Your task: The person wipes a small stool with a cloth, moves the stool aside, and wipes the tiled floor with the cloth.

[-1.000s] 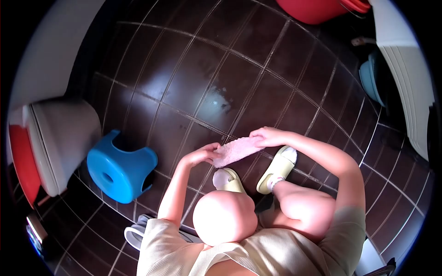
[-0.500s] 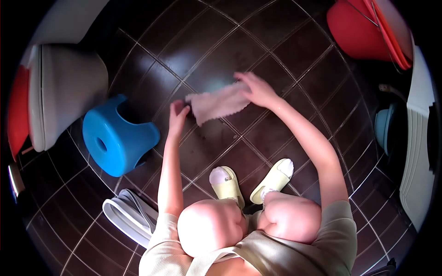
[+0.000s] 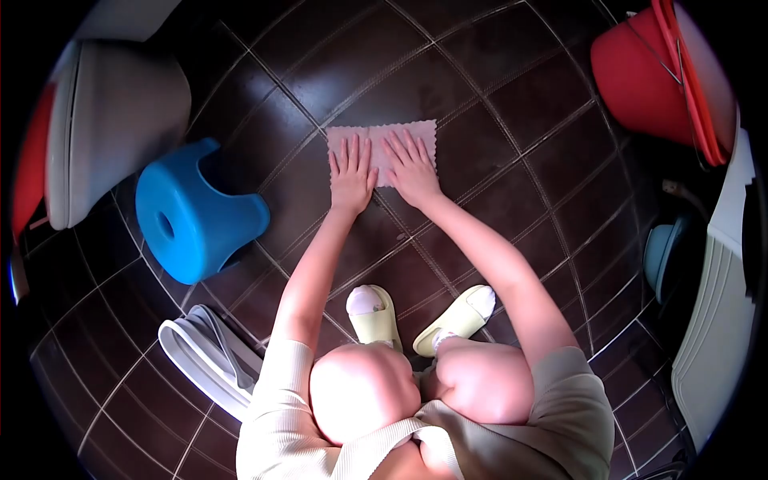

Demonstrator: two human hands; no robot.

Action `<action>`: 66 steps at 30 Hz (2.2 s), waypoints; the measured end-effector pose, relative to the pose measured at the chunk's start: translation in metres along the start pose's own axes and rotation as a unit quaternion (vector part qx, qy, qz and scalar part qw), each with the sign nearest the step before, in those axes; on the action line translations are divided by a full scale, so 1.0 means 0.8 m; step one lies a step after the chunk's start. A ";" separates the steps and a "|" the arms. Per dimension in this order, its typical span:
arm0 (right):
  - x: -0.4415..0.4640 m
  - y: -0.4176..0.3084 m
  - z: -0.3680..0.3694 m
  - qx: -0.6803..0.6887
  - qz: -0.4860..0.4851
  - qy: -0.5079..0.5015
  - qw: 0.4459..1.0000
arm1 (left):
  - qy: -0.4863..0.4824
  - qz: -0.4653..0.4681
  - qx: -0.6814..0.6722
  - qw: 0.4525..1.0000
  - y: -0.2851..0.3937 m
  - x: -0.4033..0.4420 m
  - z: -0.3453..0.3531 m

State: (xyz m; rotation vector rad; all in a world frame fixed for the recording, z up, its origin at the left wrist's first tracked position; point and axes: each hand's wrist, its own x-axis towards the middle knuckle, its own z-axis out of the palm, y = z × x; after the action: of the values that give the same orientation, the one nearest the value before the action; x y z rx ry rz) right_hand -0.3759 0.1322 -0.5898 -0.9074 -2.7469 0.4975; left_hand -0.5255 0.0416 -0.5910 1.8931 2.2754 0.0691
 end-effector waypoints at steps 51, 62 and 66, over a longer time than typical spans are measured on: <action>0.264 0.002 0.027 -0.049 0.008 -0.065 0.997 | 0.046 0.013 -0.044 0.998 -0.162 0.208 -0.047; 0.298 -0.079 0.055 -0.032 0.079 -0.087 0.993 | 0.019 -0.086 -0.095 0.992 -0.210 0.176 -0.058; 0.257 -0.109 0.051 -0.028 0.122 -0.142 0.982 | -0.043 -0.061 -0.084 0.994 -0.205 0.135 -0.055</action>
State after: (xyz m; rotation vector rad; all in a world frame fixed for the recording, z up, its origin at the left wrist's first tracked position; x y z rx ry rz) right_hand -0.5976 0.1808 -0.5767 -1.2899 -2.9275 0.6396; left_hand -0.7108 0.1203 -0.5842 1.6388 2.2459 0.1528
